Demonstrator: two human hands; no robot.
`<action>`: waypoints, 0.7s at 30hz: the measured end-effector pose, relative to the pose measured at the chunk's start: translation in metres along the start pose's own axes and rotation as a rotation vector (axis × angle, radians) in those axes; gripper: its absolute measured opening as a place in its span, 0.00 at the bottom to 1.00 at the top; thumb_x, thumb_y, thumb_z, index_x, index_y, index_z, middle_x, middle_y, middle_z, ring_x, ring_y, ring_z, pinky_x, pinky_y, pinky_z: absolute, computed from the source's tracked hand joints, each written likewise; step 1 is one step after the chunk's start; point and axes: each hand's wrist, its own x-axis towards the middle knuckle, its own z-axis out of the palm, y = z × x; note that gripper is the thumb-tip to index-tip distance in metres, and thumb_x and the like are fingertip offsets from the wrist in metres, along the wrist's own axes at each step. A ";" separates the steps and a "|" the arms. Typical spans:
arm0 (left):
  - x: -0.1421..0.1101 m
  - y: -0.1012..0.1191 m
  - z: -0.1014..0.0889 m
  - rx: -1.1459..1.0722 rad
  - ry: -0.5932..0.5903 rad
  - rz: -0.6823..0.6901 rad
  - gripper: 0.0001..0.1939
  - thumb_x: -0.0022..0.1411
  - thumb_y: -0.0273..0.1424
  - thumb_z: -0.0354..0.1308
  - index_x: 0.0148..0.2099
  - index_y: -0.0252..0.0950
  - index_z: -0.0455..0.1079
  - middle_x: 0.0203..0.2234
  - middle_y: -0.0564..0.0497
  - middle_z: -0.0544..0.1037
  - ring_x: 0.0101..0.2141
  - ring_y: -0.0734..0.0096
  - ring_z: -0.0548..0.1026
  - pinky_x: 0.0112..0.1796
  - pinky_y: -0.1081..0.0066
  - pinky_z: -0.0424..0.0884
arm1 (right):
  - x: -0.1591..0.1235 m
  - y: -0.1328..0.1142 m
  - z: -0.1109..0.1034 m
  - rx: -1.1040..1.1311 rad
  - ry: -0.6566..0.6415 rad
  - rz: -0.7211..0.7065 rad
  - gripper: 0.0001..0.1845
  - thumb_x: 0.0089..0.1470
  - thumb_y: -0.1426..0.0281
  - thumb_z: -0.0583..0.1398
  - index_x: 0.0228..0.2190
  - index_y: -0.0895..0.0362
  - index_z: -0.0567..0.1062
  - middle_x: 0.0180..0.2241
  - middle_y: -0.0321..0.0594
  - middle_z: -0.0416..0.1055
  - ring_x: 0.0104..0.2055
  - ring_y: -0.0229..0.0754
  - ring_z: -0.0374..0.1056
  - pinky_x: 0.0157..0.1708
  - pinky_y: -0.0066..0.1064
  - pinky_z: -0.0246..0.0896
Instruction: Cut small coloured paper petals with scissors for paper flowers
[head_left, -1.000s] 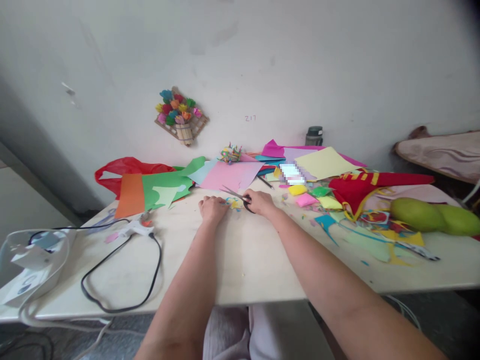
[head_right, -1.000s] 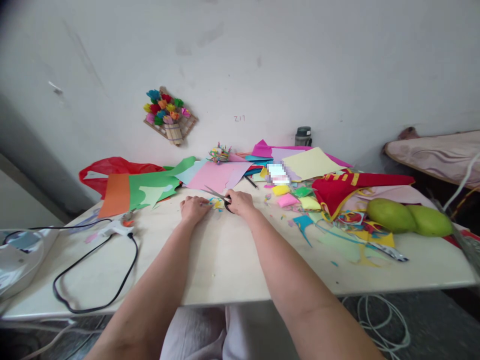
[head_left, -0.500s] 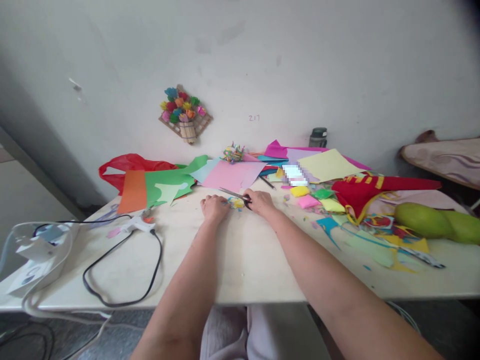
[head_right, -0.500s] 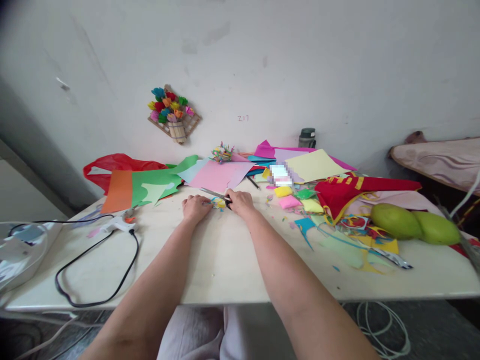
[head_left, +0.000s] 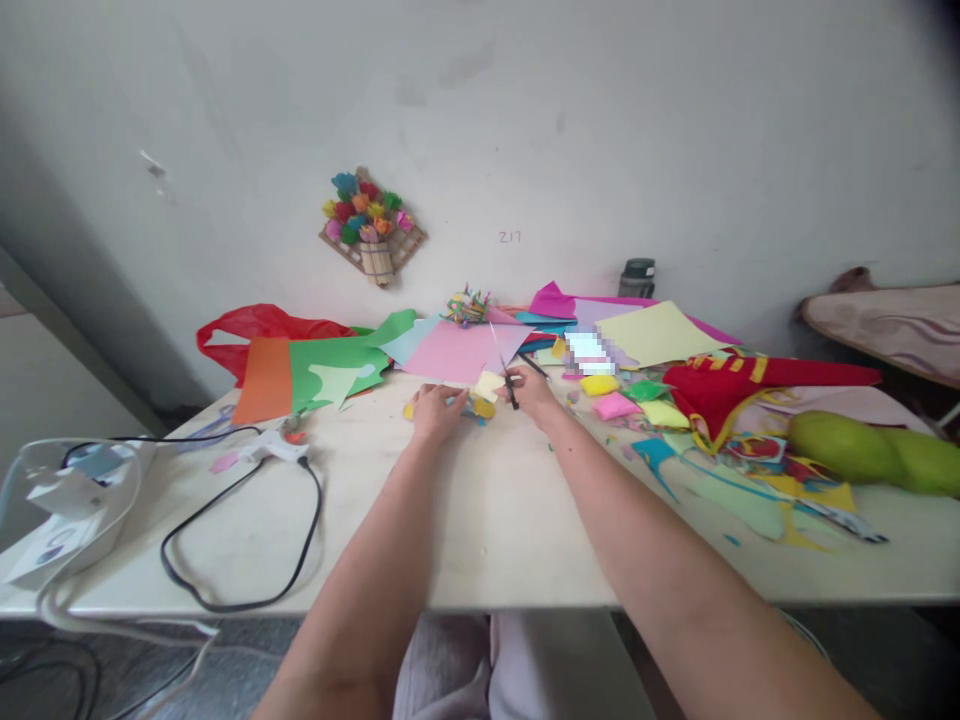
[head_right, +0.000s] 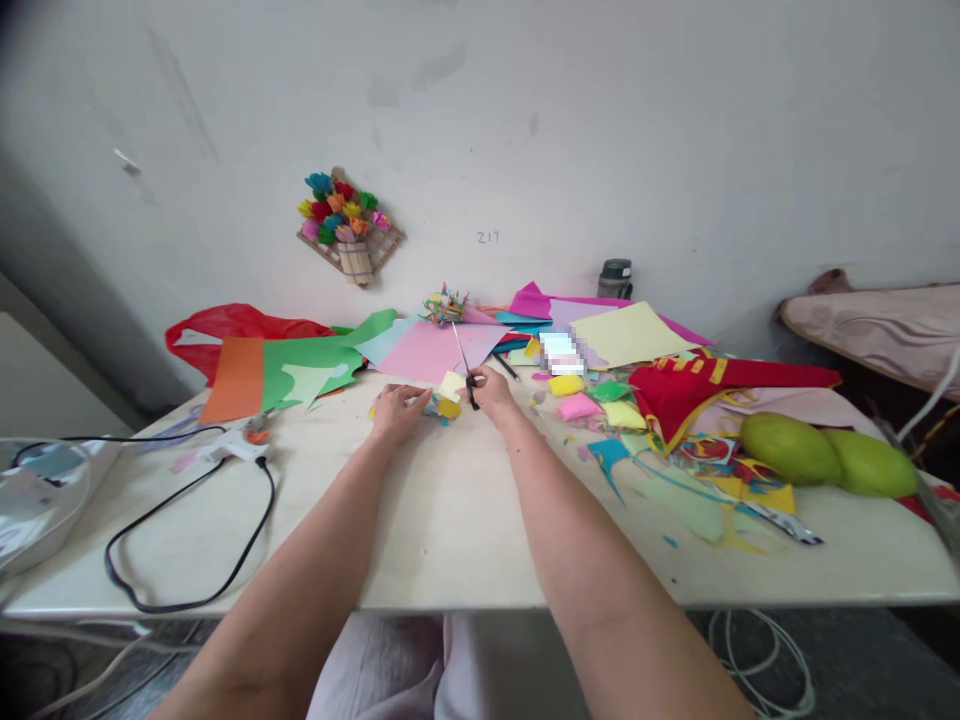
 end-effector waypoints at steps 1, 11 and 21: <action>0.001 0.000 0.000 -0.018 -0.009 0.004 0.17 0.57 0.42 0.51 0.37 0.41 0.77 0.35 0.47 0.79 0.44 0.57 0.68 0.47 0.62 0.58 | -0.002 -0.002 0.000 0.039 -0.013 0.011 0.19 0.32 0.72 0.66 0.30 0.58 0.67 0.19 0.30 0.67 0.19 0.34 0.62 0.21 0.26 0.59; 0.003 -0.003 0.006 -0.213 -0.086 -0.064 0.13 0.52 0.39 0.57 0.34 0.37 0.77 0.35 0.46 0.78 0.40 0.61 0.73 0.41 0.68 0.65 | -0.010 -0.005 0.010 0.046 -0.125 0.004 0.18 0.31 0.80 0.62 0.30 0.58 0.68 0.19 0.30 0.68 0.22 0.35 0.65 0.25 0.26 0.61; 0.008 -0.010 0.006 -0.388 0.125 -0.078 0.07 0.48 0.35 0.59 0.29 0.39 0.75 0.34 0.50 0.79 0.39 0.61 0.72 0.40 0.65 0.64 | -0.010 -0.007 0.014 0.002 -0.018 0.040 0.15 0.37 0.80 0.61 0.30 0.56 0.64 0.22 0.32 0.71 0.22 0.34 0.67 0.25 0.27 0.66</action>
